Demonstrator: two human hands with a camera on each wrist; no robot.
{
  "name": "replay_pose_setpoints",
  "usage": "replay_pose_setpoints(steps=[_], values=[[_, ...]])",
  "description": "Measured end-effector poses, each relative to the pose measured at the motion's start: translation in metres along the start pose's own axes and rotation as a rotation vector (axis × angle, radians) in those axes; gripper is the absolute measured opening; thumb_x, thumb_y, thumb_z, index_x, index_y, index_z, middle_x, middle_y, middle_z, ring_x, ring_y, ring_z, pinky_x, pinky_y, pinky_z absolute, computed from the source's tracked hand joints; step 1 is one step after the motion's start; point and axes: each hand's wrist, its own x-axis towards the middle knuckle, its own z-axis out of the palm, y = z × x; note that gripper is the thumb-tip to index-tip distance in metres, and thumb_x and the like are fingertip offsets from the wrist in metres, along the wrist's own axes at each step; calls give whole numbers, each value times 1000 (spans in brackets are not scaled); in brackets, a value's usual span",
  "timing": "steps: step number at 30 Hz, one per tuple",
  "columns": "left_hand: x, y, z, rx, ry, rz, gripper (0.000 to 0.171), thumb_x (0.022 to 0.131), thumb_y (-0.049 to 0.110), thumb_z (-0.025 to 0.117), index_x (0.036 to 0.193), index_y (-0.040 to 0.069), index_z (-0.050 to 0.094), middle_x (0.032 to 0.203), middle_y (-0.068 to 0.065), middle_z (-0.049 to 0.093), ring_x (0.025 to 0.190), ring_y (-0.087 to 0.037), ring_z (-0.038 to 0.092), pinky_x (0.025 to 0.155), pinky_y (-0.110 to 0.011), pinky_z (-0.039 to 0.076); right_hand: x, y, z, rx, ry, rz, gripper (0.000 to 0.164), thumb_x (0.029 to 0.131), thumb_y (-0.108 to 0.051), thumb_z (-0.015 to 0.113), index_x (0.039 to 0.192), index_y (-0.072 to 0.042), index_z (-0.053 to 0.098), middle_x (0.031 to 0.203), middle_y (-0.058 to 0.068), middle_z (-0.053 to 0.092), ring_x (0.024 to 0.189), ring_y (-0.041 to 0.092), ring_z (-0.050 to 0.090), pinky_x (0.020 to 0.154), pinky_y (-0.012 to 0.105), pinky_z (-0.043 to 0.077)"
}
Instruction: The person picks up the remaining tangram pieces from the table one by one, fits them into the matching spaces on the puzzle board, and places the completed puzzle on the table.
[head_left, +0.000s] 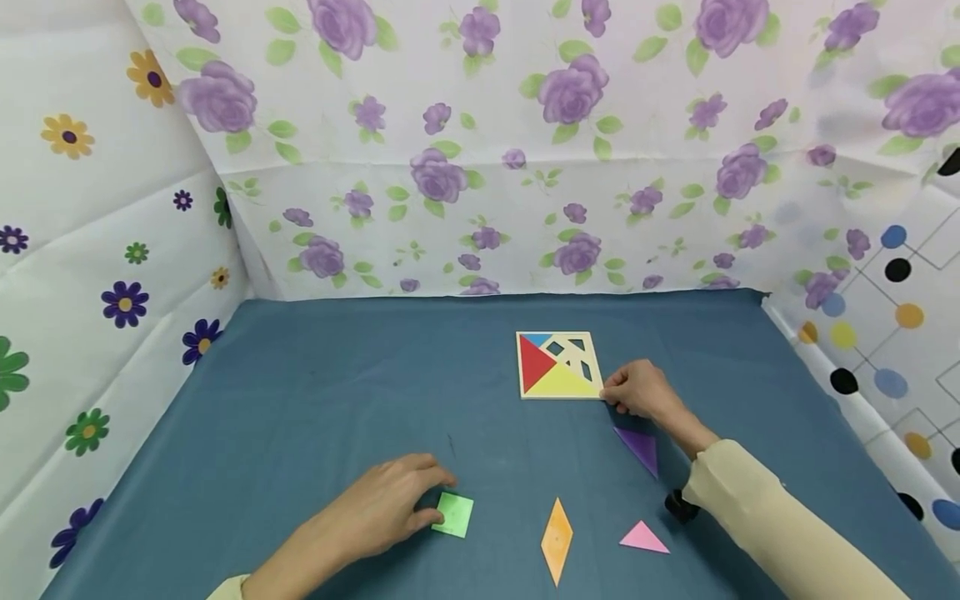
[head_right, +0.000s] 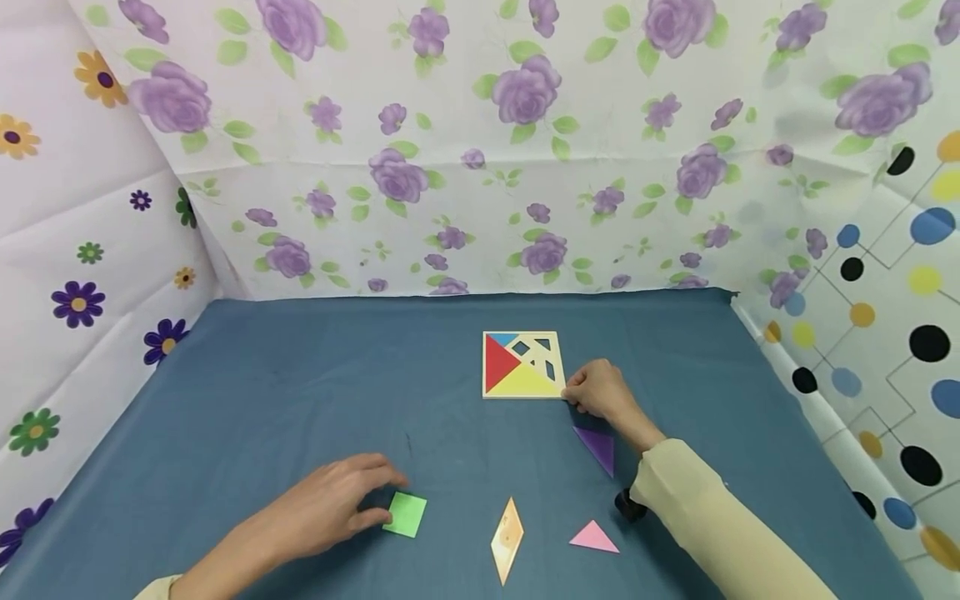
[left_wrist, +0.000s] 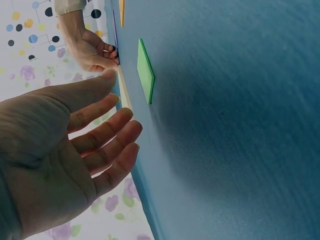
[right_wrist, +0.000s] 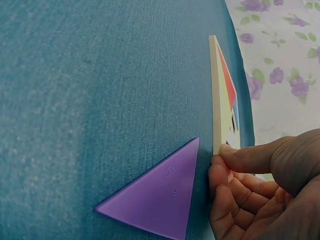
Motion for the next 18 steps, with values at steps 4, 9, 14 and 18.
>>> replay_pose_setpoints(steps=[4, 9, 14, 18], values=[[0, 1, 1, 6, -12, -7, 39, 87, 24, 86, 123, 16, 73, 115, 4, 65, 106, -17, 65, 83, -39, 58, 2, -1, -1, -3, 0, -4, 13, 95, -10, 75, 86, -1, 79, 70, 7, 70, 60, 17, 63, 54, 29, 52], [1, 2, 3, 15, -9, -7, 40, 85, 25, 87, 121, 16, 73, 114, 4, 64, 104, -15, 64, 82, -37, 57, 3, -1, -1, 7, -3, -22, 13, 95, -10, 75, 87, -1, 79, 70, 7, 70, 60, 17, 63, 54, 30, 53], [1, 3, 6, 12, 6, 7, 40, 85, 26, 87, 121, 16, 73, 114, 4, 64, 103, -14, 63, 82, -36, 57, 2, 1, -1, 7, 3, -25, 13, 95, -8, 74, 85, -1, 78, 69, 6, 70, 59, 17, 63, 54, 30, 52], [2, 6, 8, 16, 22, 29, 39, 86, 26, 86, 121, 15, 73, 115, 4, 64, 104, -15, 63, 84, -37, 57, 2, 2, -2, 6, 7, -19, 13, 95, -7, 74, 85, -1, 78, 68, 6, 69, 59, 18, 63, 53, 30, 52]])
